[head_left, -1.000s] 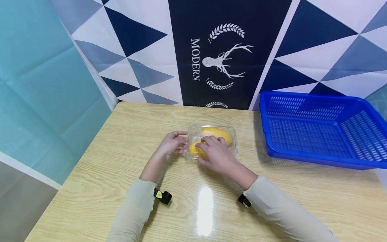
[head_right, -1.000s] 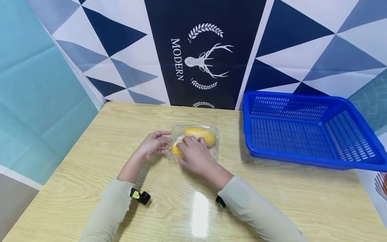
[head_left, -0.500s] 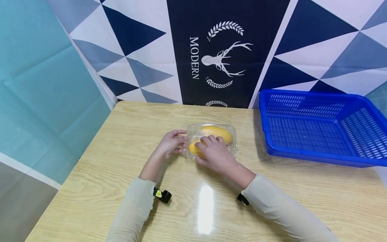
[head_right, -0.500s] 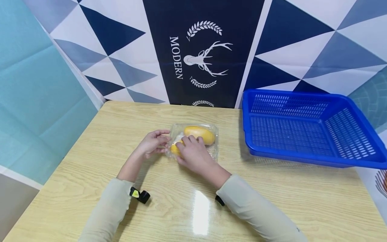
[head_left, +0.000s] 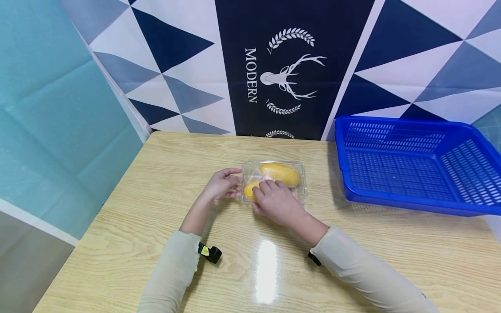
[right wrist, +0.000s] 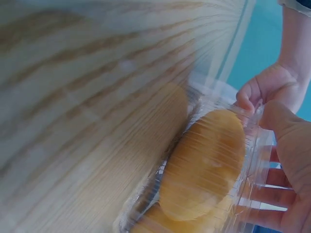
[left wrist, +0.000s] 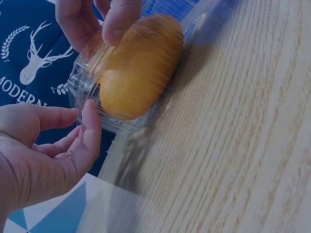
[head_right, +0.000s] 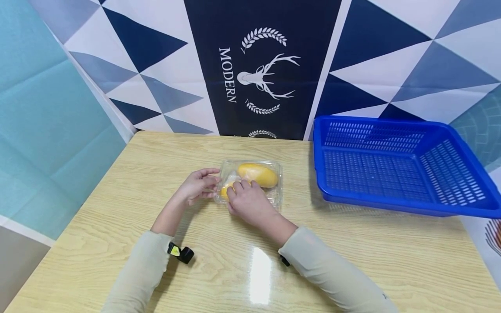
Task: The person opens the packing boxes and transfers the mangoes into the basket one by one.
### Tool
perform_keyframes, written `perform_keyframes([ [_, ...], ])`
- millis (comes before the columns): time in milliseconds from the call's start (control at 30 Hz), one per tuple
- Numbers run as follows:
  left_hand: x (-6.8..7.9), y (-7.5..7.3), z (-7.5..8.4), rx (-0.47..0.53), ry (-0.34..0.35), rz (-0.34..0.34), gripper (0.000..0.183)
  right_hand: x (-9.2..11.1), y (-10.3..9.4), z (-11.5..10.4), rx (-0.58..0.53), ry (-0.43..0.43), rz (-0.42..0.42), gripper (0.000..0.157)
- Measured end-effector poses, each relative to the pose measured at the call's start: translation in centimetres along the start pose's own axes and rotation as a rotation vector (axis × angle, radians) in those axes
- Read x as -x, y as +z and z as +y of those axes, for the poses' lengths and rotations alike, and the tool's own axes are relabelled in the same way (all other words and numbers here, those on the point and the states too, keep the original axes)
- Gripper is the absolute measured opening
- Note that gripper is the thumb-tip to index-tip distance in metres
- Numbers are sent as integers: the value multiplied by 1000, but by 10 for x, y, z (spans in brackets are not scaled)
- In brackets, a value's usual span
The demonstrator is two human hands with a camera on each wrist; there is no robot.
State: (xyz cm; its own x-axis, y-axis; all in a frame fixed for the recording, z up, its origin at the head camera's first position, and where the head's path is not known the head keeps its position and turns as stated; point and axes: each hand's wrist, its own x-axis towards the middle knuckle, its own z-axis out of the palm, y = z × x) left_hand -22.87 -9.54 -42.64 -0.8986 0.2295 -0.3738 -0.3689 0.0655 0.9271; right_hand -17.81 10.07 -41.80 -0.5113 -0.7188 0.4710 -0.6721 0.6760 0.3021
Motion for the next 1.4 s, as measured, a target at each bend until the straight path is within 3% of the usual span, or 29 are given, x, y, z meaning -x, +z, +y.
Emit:
perform_keyframes([
  [300, 1, 0, 0, -11, 2, 9, 40, -2, 5, -1, 40, -42, 61, 26],
  [967, 1, 1, 2, 5, 4, 13, 39, 0, 6, -1, 80, -54, 37, 17],
  [1400, 1, 2, 2, 9, -9, 25, 40, 2, 7, 1, 10, -6, 69, 33],
])
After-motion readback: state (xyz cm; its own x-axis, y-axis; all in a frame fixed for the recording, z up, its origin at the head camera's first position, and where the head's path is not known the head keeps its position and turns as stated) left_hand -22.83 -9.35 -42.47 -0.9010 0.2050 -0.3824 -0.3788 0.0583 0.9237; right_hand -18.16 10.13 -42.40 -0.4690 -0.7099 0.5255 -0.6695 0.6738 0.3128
